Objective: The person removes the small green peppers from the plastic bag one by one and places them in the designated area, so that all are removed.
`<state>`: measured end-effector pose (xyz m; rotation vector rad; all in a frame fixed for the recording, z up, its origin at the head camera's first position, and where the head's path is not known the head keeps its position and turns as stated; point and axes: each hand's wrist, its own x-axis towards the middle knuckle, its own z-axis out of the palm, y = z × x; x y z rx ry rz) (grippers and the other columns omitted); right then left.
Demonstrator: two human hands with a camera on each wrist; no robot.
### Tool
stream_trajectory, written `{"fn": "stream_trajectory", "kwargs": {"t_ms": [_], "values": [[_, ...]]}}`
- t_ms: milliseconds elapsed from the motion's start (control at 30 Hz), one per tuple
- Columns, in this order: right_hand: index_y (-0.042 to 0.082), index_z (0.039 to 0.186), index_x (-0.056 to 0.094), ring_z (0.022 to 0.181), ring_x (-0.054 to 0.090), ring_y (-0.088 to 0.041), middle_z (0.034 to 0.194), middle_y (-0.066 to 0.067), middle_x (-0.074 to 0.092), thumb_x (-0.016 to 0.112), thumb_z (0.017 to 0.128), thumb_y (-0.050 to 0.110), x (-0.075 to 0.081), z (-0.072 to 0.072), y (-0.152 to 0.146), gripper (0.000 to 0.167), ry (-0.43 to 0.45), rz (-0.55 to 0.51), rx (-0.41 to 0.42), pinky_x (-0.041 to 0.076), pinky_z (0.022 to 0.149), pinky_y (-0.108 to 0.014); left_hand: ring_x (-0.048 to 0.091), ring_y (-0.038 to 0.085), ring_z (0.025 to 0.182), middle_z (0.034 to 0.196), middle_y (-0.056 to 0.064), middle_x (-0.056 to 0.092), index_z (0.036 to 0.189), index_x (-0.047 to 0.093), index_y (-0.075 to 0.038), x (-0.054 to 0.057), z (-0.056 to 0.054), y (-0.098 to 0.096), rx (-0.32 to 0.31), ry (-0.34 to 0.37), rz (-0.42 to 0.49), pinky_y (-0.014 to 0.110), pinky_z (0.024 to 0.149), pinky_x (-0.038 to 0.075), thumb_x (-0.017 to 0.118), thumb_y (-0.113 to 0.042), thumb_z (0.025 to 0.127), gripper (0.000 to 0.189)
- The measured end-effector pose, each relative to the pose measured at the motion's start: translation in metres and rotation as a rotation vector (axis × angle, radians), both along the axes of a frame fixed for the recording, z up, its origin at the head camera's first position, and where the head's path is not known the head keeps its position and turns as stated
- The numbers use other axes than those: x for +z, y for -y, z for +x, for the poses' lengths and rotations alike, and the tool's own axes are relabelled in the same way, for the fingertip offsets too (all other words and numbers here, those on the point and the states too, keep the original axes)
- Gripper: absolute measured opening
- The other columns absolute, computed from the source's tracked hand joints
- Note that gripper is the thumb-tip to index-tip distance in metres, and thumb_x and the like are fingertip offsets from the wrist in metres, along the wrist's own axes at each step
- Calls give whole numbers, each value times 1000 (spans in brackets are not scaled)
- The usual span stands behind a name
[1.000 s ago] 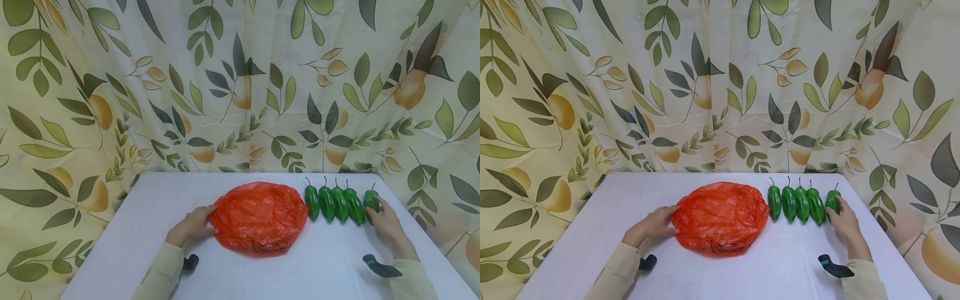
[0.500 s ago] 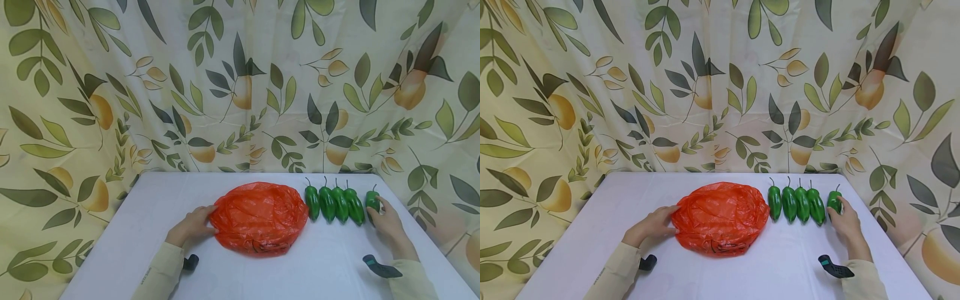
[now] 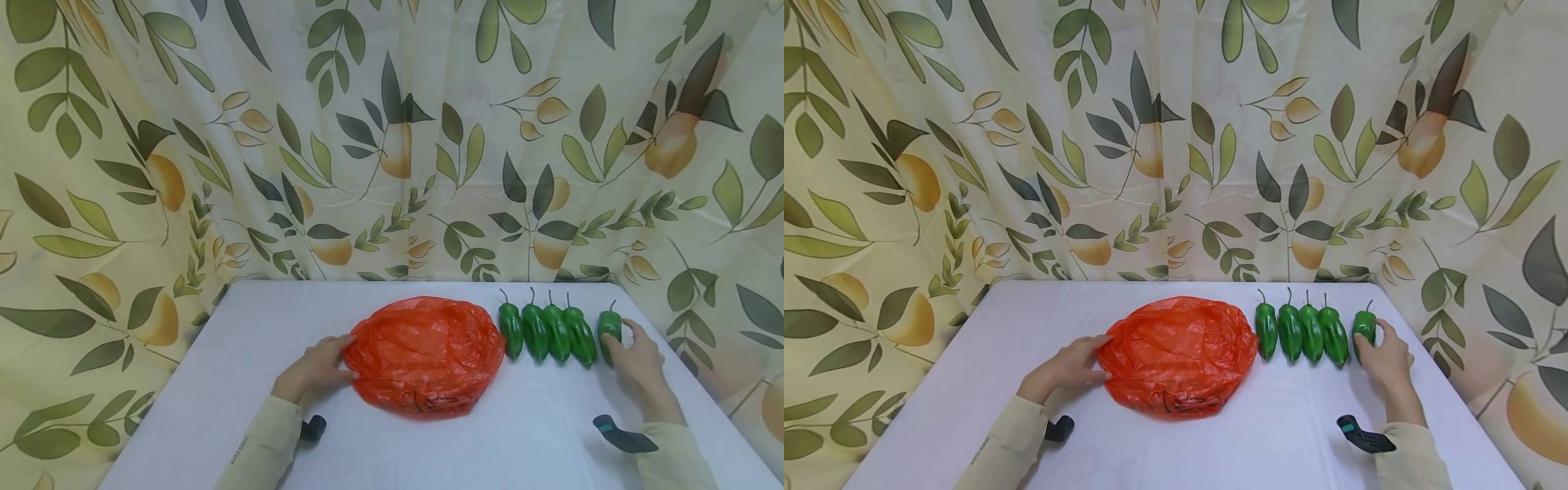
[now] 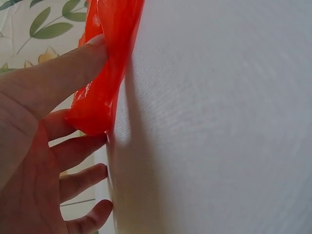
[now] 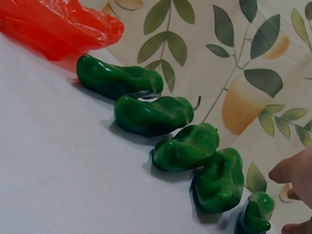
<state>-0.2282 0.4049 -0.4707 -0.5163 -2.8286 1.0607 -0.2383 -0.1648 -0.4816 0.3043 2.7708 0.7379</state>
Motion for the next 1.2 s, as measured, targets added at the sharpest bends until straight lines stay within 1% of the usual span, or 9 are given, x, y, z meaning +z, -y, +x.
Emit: {"fn": "stream_trajectory", "kwargs": {"t_ms": [200,333,500,600,667,867,967,1100,1200], "values": [[-9,157,11,139,15,-65,153,-46,16,36,106,35,-1,-1,1,71,-20,3,-46,16,112,-74,45,32,142,151,7,53,152,47,-19,-1,0,0,-32,-25,13,69,116,32,80,-33,85,76],[-9,157,11,140,14,-64,153,-46,16,35,106,34,2,-1,3,71,-33,3,-56,14,113,-73,44,32,143,152,6,53,152,46,-19,-1,0,0,-32,-20,15,69,116,33,80,-33,85,76],[-11,155,14,139,17,-65,151,-47,19,36,106,31,7,-2,9,68,-56,26,-43,13,113,-72,44,32,142,151,5,53,152,46,-20,0,-1,0,-34,-24,14,69,116,32,80,-33,85,77],[-12,154,17,138,19,-65,149,-48,22,36,106,30,9,-2,12,66,-64,38,-32,15,113,-72,44,32,142,152,6,53,152,47,-19,0,-2,0,-42,-29,17,69,116,32,81,-33,85,77],[-12,154,19,137,20,-66,149,-48,23,37,106,30,11,-3,14,66,-58,33,-30,17,113,-73,44,32,143,152,6,52,152,46,-18,1,-2,1,-47,-29,14,69,116,33,81,-34,85,78],[-8,156,16,139,18,-67,153,-46,20,37,106,33,15,-3,21,68,-9,-17,-33,22,111,-78,44,32,144,153,5,52,153,46,-18,2,-3,1,-52,-26,2,66,115,36,80,-35,85,78],[-10,155,18,140,19,-67,153,-46,21,37,106,32,17,-3,25,68,-11,-14,-9,22,111,-79,44,32,144,153,5,52,153,46,-18,3,-4,1,-50,-25,4,65,115,37,80,-34,85,77],[-14,152,24,140,19,-68,151,-48,21,38,107,31,20,-4,33,65,-41,14,60,22,111,-79,44,33,144,154,7,51,153,46,-17,5,-3,2,-47,-23,10,65,115,37,80,-35,86,78],[-14,151,26,141,17,-68,151,-49,19,39,107,31,21,-3,39,64,-55,19,102,21,112,-79,43,34,145,155,7,50,153,45,-17,7,-2,1,-37,-16,13,65,115,38,79,-37,86,78]]}}
